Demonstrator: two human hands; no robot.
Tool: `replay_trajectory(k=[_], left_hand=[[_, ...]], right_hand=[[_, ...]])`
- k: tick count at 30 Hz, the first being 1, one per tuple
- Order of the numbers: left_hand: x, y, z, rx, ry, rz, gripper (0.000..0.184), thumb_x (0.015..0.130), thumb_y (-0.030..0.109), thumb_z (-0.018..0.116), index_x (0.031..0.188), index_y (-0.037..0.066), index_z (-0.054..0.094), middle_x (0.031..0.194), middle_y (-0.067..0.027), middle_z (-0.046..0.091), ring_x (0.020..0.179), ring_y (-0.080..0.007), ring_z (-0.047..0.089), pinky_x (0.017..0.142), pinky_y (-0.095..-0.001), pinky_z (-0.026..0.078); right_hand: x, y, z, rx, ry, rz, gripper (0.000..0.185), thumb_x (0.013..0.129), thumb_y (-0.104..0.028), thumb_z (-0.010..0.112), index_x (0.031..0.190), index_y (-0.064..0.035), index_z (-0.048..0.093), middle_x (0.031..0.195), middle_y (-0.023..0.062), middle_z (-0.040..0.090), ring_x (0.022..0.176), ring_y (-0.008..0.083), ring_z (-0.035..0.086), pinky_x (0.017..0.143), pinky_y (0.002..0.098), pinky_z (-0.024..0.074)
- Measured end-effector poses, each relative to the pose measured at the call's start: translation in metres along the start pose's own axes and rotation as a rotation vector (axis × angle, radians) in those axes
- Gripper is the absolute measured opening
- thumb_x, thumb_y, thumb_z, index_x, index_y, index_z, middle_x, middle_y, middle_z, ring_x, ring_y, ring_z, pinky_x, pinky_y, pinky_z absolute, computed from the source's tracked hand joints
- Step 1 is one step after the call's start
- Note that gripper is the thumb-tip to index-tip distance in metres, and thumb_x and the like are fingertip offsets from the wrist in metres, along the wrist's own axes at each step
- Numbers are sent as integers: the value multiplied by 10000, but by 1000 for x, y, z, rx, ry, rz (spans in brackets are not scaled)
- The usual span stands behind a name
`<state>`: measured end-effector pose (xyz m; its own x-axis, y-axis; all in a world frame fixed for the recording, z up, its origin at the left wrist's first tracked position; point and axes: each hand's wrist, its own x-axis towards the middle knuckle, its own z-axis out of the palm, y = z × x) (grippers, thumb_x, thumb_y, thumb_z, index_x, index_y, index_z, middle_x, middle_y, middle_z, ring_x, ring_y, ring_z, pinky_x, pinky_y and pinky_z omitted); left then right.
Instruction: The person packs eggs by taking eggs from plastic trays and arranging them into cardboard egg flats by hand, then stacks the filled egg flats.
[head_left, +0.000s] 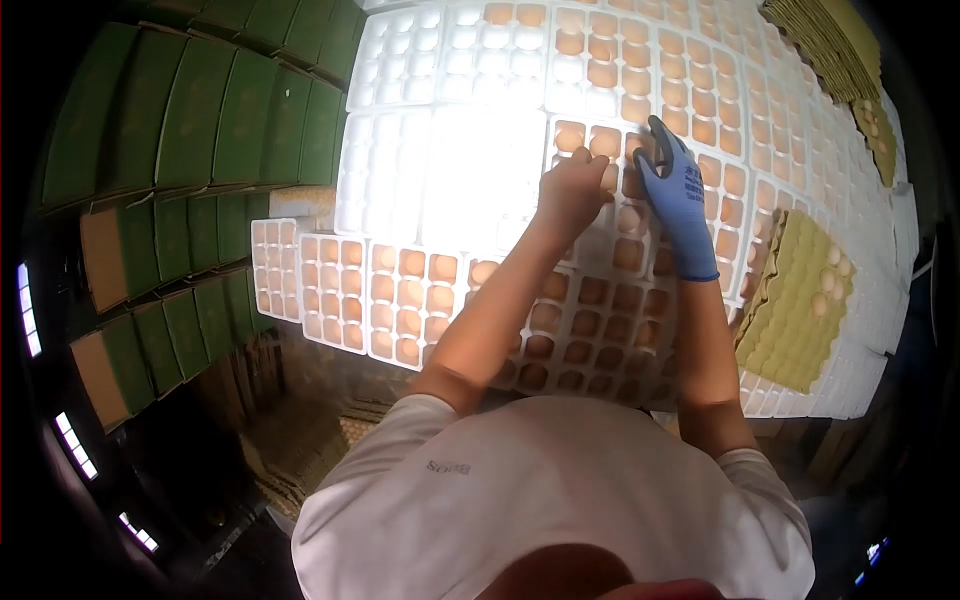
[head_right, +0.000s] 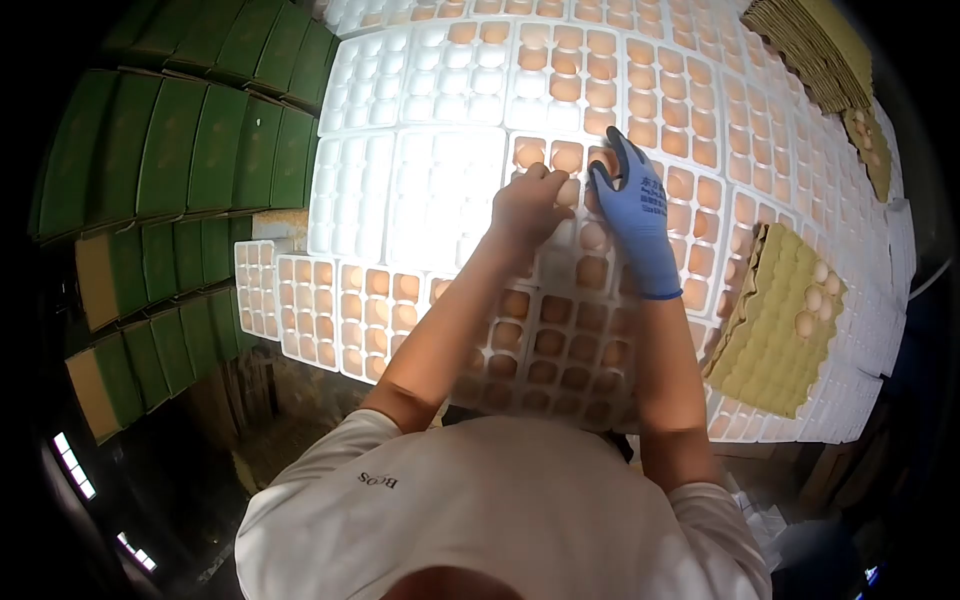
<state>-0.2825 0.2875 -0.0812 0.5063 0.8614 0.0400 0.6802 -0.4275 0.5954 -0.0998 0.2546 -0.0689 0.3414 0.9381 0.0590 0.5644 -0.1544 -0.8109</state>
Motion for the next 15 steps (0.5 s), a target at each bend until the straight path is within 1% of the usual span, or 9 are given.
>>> replay_trajectory(k=[1,2,5,6,8,9,11,12,15], left_hand=[[-1,3,3,20,1,17,443,730,221,876,1119,133,682,1020,-121,650,898,-342,681,759,-430,561],[-5,9,-1,-29,56,24,376,776,169,845,1095,82,666,1072,-127,656,884,-366,679,723,-458,559],[-40,20,-4,-203,48,-140,311,850,202,787,1131,98,700,1102,-123,661,961,-343,672,844,-431,552],[-57,25,-5,-198,87,-76,229,912,174,724,1122,81,719,1105,-130,671,1004,-332,662,883,-426,543],[-100,14,14,-213,177,-72,184,918,143,711,1088,75,726,1082,-136,673,1017,-333,653,893,-428,537],[-113,11,21,-223,227,-67,163,921,127,704,1072,72,730,1071,-139,675,1023,-334,648,898,-429,534],[-133,21,18,-323,325,-77,191,912,27,663,1093,61,714,1074,-147,661,1028,-350,636,896,-424,527],[-142,25,16,-374,364,-85,220,907,-23,643,1103,56,707,1075,-151,655,1031,-358,629,895,-422,523],[-134,31,16,-377,300,67,242,884,-25,644,1102,53,715,1099,-152,659,1052,-369,624,901,-438,526]], right_hand=[[-16,4,-6,149,88,98,561,987,-208,680,1504,-54,527,1390,143,647,1130,213,680,922,328,551],[-33,-37,-17,372,144,320,461,992,-163,664,1410,17,591,1307,190,678,1131,274,687,971,370,543],[-70,-22,-4,381,145,280,416,1000,-138,648,1390,4,613,1296,188,688,1134,282,684,965,360,545],[-75,-17,10,317,167,142,401,985,-111,654,1367,6,624,1296,196,684,1146,302,678,972,372,543],[-84,-7,37,180,233,-130,374,953,-58,666,1321,8,648,1294,212,675,1168,342,667,987,397,541],[-82,-13,44,75,264,-341,366,941,-48,673,1302,6,655,1295,217,671,1182,366,657,996,414,538],[-80,-30,38,62,90,-452,337,933,-42,683,1267,-1,664,1303,218,665,1196,396,639,1011,445,528],[-81,-22,40,-37,83,-445,324,939,-45,680,1260,-11,668,1304,220,665,1196,404,636,1026,458,515],[-102,-6,12,54,325,-324,320,950,-49,669,1268,-11,666,1293,224,669,1197,406,633,1038,458,506]])
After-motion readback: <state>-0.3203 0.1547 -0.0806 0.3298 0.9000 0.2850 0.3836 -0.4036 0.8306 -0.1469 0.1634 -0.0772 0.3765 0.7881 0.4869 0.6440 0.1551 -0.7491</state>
